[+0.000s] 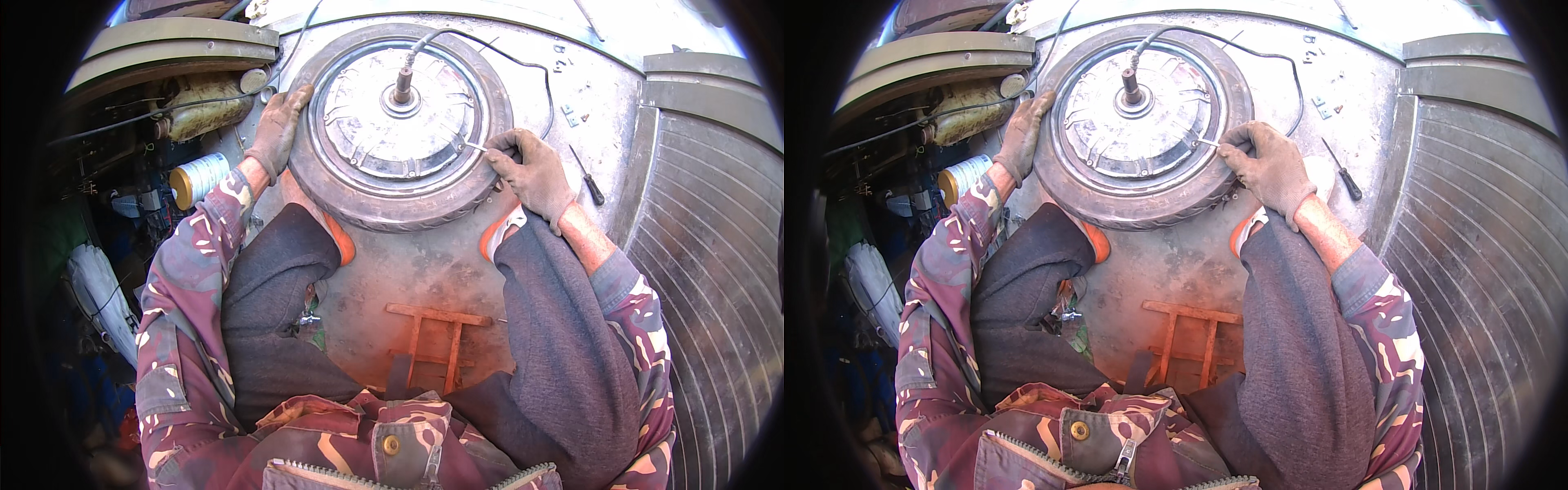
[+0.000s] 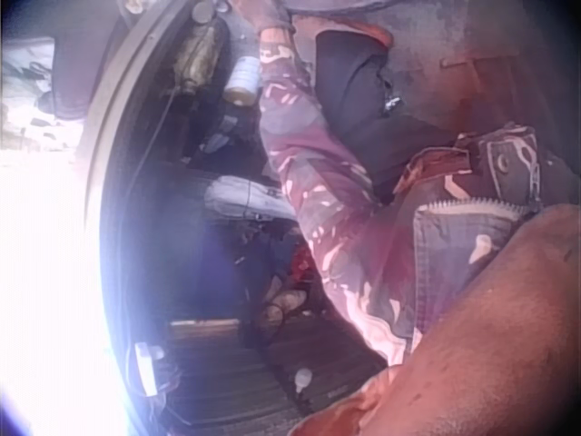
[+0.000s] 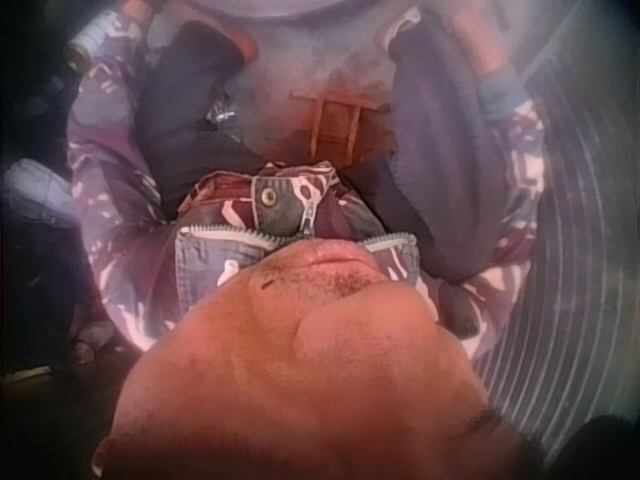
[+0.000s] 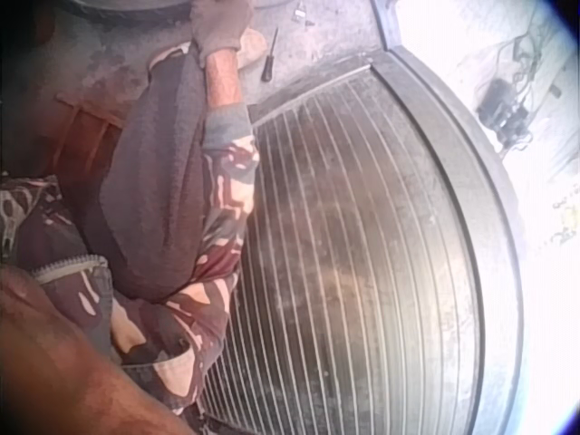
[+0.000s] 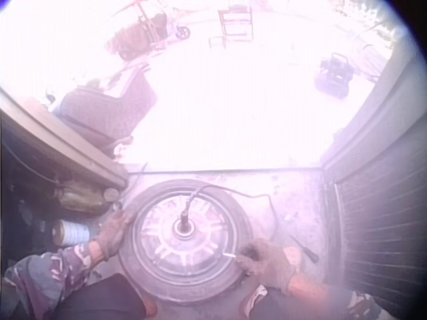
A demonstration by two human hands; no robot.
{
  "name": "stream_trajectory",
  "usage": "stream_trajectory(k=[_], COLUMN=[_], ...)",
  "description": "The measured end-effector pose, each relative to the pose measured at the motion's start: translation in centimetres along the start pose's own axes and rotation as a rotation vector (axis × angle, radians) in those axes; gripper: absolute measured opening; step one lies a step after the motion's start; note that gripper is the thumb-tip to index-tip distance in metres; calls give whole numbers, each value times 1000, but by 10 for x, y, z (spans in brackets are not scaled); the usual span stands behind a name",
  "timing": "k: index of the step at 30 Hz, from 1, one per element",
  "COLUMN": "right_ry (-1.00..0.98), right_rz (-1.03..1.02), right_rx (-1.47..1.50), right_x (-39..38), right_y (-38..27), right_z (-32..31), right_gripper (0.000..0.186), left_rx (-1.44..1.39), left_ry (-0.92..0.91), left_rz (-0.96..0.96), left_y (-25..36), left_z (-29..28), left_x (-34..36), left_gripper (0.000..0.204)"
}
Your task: The person uses a tire iron to pry the bead of a bicycle tire off the rim. They work around the circumference, gradually releasing the tire from the rim. The tire is eventually removed from the rim.
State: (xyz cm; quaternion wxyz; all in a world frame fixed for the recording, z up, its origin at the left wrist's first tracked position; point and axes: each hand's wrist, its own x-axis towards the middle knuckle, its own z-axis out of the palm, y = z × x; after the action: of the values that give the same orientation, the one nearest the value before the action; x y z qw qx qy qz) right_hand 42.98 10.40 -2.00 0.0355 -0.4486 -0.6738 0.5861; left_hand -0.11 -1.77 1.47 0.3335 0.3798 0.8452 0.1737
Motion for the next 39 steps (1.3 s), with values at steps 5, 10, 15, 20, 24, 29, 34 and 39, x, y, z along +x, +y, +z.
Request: stream_trajectory(k=[5,10,15,20,24,29,34,39], right_ry=[-3,-2,-2,-9,-1,1,4,15], right_rz=[4,8,10,15,1,1,-2,-14], right_rx=[9,19,19,18,20,14,9,4], right_x=[0,-1,0,0,-1,-1,-2,-2], right_y=[-1,-1,1,2,2,2,1,-1], right_z=[0,0,2,1,1,1,1,1], right_gripper=[38,38,37,37,37,37,37,37], left_rx=[36,9,-135,-179,-146,-102,-190,-246], left_ry=[-5,-3,13,26,20,-3,6,24], left_rz=[46,-2,-75,-134,-97,-83,-6,33], left_y=[-3,0,4,7,8,6,-3,-11], left_z=[0,0,2,3,3,2,3,4], left_x=[0,1,-1,-2,-2,-2,1,4], left_gripper=[47,49,52,54,52,46,66,81])
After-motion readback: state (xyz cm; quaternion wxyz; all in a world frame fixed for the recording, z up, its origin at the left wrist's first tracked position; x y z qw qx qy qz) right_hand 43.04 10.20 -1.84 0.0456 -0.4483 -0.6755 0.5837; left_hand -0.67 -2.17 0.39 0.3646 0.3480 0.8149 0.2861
